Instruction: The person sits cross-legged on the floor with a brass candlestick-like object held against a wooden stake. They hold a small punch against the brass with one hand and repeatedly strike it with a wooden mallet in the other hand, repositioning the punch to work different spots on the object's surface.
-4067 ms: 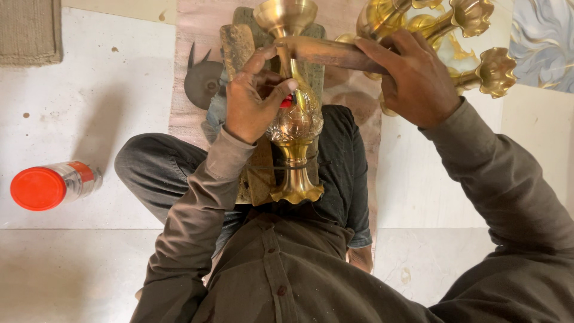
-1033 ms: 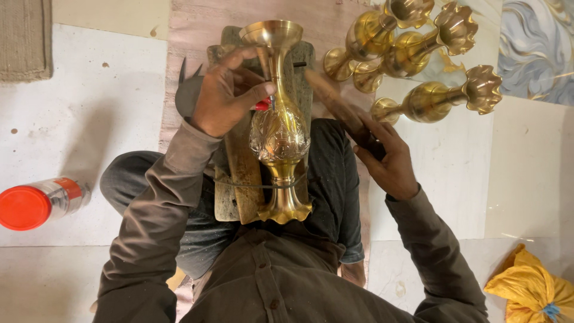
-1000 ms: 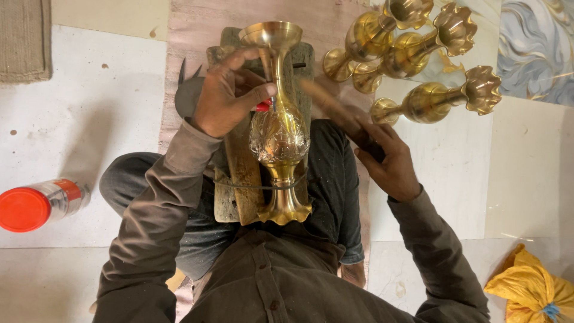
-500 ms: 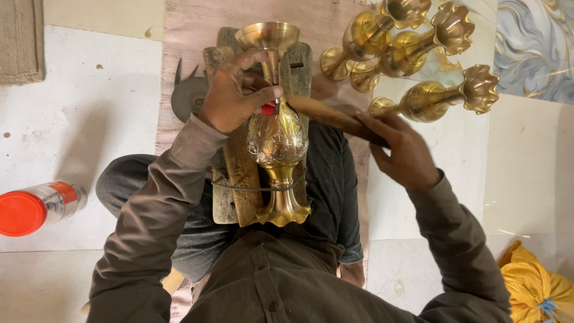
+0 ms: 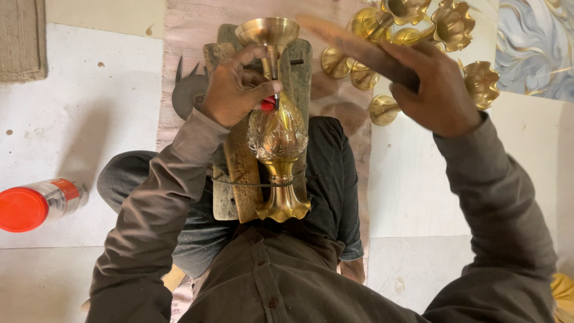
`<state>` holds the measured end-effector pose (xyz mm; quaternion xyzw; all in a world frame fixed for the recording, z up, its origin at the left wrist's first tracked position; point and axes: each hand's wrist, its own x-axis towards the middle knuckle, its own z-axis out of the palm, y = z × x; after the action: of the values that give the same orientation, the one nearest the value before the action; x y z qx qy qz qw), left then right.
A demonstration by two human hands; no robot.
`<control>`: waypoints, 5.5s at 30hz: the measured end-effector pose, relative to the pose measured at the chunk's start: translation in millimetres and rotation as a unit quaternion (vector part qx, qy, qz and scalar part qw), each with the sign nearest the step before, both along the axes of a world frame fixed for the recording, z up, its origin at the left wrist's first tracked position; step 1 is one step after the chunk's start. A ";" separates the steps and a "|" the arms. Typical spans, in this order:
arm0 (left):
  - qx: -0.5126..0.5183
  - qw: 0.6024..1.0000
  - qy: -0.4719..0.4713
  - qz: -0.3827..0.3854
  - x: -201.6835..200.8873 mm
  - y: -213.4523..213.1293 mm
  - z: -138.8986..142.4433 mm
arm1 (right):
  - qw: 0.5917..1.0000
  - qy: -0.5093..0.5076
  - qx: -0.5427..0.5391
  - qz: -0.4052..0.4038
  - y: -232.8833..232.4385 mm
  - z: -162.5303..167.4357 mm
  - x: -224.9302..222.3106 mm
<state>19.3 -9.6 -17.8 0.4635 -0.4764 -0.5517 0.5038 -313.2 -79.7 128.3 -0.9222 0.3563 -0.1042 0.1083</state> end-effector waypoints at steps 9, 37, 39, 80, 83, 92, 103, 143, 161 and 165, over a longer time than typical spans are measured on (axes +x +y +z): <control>-0.032 0.998 -0.054 -0.001 -2.7 -7.2 8.3 | 0.992 -0.004 0.086 0.092 -47.4 -17.6 30.6; 0.020 0.995 -0.011 -0.094 2.1 -19.3 28.9 | 0.971 -0.135 0.197 0.029 -50.3 -38.9 29.6; 0.018 0.994 -0.013 -0.104 2.9 -19.8 28.7 | 0.995 -0.032 0.069 0.069 -50.2 -37.1 30.4; -0.037 0.981 -0.104 -0.156 3.2 -21.0 31.5 | 0.976 -0.147 0.161 -0.002 -23.6 -52.2 21.4; -0.029 0.984 -0.085 -0.152 3.7 -20.8 31.8 | 0.944 -0.230 0.237 0.000 -20.5 -52.9 22.6; -0.053 0.983 -0.031 -0.171 5.5 -18.5 30.6 | 0.954 -0.225 0.198 0.002 -28.5 -65.7 15.6; -0.044 0.984 -0.028 -0.172 4.8 -16.5 27.2 | 0.978 -0.160 0.132 0.000 -14.8 -50.6 23.5; -0.054 0.980 -0.003 -0.192 5.2 -14.5 22.9 | 0.953 -0.228 0.198 -0.035 -5.8 -48.5 21.2; -0.101 0.972 0.009 -0.210 6.0 -14.7 24.2 | 0.985 -0.158 0.067 -0.006 2.5 -49.5 11.6; -0.047 0.977 -0.029 -0.205 5.8 -12.9 24.8 | 0.922 -0.285 0.254 -0.069 5.4 -53.5 15.6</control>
<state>25.1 -22.6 7.0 0.3470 -0.6013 -0.6066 0.3874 -297.6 -74.4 74.8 -0.7680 0.3876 -0.2757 0.4288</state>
